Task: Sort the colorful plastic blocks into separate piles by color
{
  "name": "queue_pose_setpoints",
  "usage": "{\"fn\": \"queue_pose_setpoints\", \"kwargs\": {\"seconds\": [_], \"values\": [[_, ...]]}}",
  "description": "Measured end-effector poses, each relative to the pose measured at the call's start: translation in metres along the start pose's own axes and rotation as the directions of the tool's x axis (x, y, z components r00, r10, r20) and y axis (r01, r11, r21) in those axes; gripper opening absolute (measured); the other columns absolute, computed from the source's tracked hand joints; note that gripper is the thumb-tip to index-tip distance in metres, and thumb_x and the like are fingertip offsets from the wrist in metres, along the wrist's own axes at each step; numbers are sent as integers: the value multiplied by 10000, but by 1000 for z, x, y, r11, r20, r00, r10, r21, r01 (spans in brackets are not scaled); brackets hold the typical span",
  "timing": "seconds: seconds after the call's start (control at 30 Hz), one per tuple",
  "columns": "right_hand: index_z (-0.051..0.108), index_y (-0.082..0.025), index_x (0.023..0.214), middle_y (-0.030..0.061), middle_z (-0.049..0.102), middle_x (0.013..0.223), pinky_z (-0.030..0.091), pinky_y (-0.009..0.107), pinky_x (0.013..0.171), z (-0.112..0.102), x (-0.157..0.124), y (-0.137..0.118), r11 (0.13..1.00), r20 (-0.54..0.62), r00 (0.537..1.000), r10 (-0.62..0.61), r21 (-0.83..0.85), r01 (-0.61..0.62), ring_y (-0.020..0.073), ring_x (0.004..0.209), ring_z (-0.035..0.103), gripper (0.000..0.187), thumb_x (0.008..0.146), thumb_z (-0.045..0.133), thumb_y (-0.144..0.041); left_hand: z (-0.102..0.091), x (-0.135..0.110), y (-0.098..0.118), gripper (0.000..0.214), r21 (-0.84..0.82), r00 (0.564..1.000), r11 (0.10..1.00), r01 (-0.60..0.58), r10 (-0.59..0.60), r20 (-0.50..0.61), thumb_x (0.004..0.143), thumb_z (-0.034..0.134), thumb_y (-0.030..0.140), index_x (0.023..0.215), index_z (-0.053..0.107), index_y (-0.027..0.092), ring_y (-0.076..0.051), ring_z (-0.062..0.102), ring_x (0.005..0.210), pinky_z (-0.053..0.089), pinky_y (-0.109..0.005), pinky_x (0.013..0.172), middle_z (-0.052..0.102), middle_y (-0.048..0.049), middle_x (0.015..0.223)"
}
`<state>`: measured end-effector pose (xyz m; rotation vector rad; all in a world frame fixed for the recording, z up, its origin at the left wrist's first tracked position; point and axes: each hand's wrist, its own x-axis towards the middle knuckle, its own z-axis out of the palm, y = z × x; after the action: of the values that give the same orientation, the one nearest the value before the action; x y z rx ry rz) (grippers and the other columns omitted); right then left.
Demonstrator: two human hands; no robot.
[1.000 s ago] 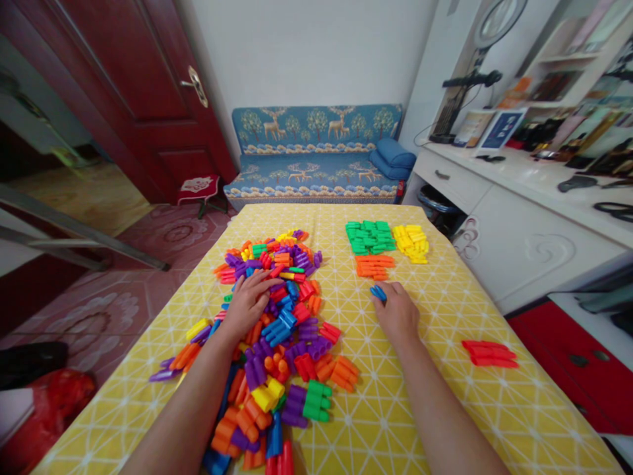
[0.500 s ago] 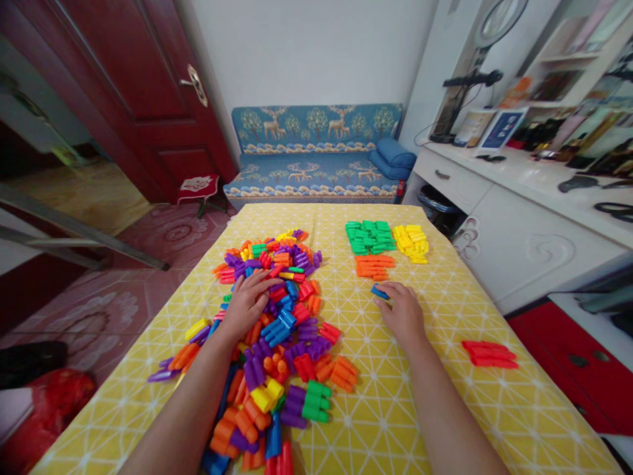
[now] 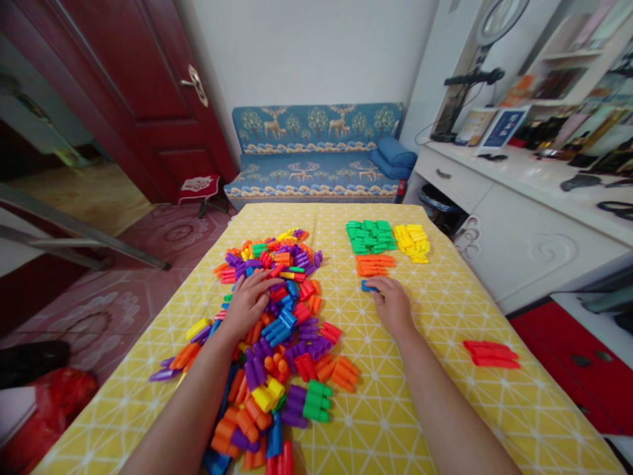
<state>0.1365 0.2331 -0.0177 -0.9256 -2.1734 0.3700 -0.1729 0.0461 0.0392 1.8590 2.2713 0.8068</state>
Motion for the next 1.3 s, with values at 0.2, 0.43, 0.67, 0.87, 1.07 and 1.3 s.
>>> {"fn": "queue_pose_setpoints", "kwargs": {"seconds": [0.2, 0.43, 0.67, 0.87, 1.07, 1.3], "values": [[715, -237, 973, 49, 703, 1070, 460, 435, 929, 0, -3, 1, 999, 4, 1000, -29, 16, 29, 225, 1034, 602, 280, 811, 501, -157, 0, 0, 0, 445, -2, 1000, 1000, 3, -3, -5, 858, 403, 167, 1194, 635, 345, -234, 389, 1356, 159, -577, 1137, 533, -15, 1385], [708, -245, 943, 50, 689, 1059, 461, 417, 920, -9, -3, -45, 992, -154, 982, -105, 59, 115, 212, 1018, 602, 226, 863, 510, -171, 2, 0, -1, 455, -1, 1000, 1000, 6, -6, -3, 847, 413, 161, 1201, 634, 342, -235, 378, 1366, 150, -577, 1144, 517, -13, 1404], [644, -262, 1148, 51, 643, 1183, 444, 401, 983, 14, -7, -147, 940, 267, 929, -255, 294, 174, 207, 1125, 555, 339, 821, 618, -177, 0, 0, 0, 457, -5, 1000, 1000, -6, 6, -6, 852, 418, 161, 1212, 625, 350, -242, 382, 1362, 160, -580, 1140, 526, -7, 1395], [538, -246, 1308, 109, 402, 1450, 374, 513, 1031, 45, -8, -184, 980, 441, 880, -178, 161, 117, 325, 1266, 431, 668, 682, 761, -317, -1, 0, -2, 441, -1, 999, 1000, -16, 16, -29, 864, 394, 158, 1190, 640, 324, -233, 398, 1348, 170, -564, 1139, 538, -16, 1384], [663, -235, 1007, 49, 585, 1099, 437, 364, 953, 50, -4, -185, 969, 360, 912, -194, 213, 122, 206, 1053, 548, 312, 724, 626, -109, -1, 0, -2, 434, -15, 999, 1000, -18, 17, -31, 865, 395, 160, 1182, 648, 315, -230, 401, 1345, 155, -552, 1148, 543, -22, 1377], [654, -241, 993, 41, 632, 985, 454, 365, 893, 53, -6, -190, 988, 361, 925, -113, 144, 65, 224, 976, 570, 345, 682, 616, -99, -1, 0, -1, 441, -13, 1000, 1000, -3, 2, -16, 863, 390, 157, 1178, 648, 325, -232, 390, 1354, 153, -563, 1148, 538, -11, 1382]]}}
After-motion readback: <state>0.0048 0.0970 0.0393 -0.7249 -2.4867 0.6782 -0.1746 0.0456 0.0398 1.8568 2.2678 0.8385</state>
